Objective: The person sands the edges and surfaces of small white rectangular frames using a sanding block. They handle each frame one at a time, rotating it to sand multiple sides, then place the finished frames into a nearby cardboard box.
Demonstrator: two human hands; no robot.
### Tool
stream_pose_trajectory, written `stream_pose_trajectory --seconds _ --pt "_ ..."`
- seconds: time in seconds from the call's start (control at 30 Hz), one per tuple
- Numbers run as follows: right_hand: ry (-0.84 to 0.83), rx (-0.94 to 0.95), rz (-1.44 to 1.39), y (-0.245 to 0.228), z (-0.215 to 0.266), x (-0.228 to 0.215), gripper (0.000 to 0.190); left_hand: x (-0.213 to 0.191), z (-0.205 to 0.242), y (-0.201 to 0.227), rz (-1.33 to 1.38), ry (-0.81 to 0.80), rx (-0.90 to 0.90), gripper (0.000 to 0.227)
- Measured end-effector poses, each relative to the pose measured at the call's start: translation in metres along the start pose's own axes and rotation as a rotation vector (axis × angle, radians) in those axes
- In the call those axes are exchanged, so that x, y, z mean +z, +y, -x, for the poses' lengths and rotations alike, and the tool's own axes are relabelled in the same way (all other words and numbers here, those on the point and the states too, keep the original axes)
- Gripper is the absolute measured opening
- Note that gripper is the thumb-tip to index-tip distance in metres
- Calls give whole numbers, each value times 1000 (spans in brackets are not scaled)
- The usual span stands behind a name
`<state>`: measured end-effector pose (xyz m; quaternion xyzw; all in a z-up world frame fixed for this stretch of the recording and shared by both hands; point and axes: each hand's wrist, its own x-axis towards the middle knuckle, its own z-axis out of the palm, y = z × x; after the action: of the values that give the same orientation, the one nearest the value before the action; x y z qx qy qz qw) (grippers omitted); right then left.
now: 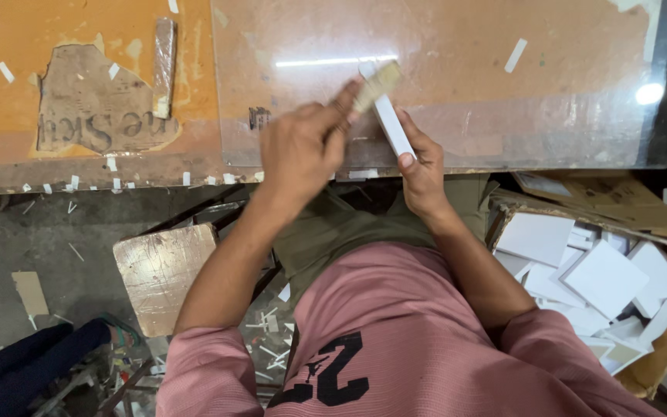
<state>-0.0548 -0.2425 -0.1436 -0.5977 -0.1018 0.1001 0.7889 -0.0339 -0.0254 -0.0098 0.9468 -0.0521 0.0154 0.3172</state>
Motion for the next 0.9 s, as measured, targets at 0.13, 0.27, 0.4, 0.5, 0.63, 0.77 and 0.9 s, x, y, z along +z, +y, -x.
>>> stream_pose_trajectory --seconds 0.13,0.27,0.4,0.5,0.63,0.77,0.9 --pt "52 113 -290 -1 3 0 96 6 31 27 256 -92 125 36" --pt "33 44 -170 -2 -1 1 88 -3 21 16 -23 -74 116 33" --pt "6 -18 -87 1 3 1 82 -8 -10 -10 -131 108 51 42" --pt "43 7 -145 6 5 -2 81 -5 -6 -3 -114 81 148 44" --pt "89 169 -362 9 8 -5 81 3 20 17 -14 -30 264 29" --pt "-41 57 -187 -4 2 -3 80 0 -2 -21 141 31 -292 25" --pt "-283 92 -116 -36 -5 5 103 -8 -19 -53 766 134 -43 44"
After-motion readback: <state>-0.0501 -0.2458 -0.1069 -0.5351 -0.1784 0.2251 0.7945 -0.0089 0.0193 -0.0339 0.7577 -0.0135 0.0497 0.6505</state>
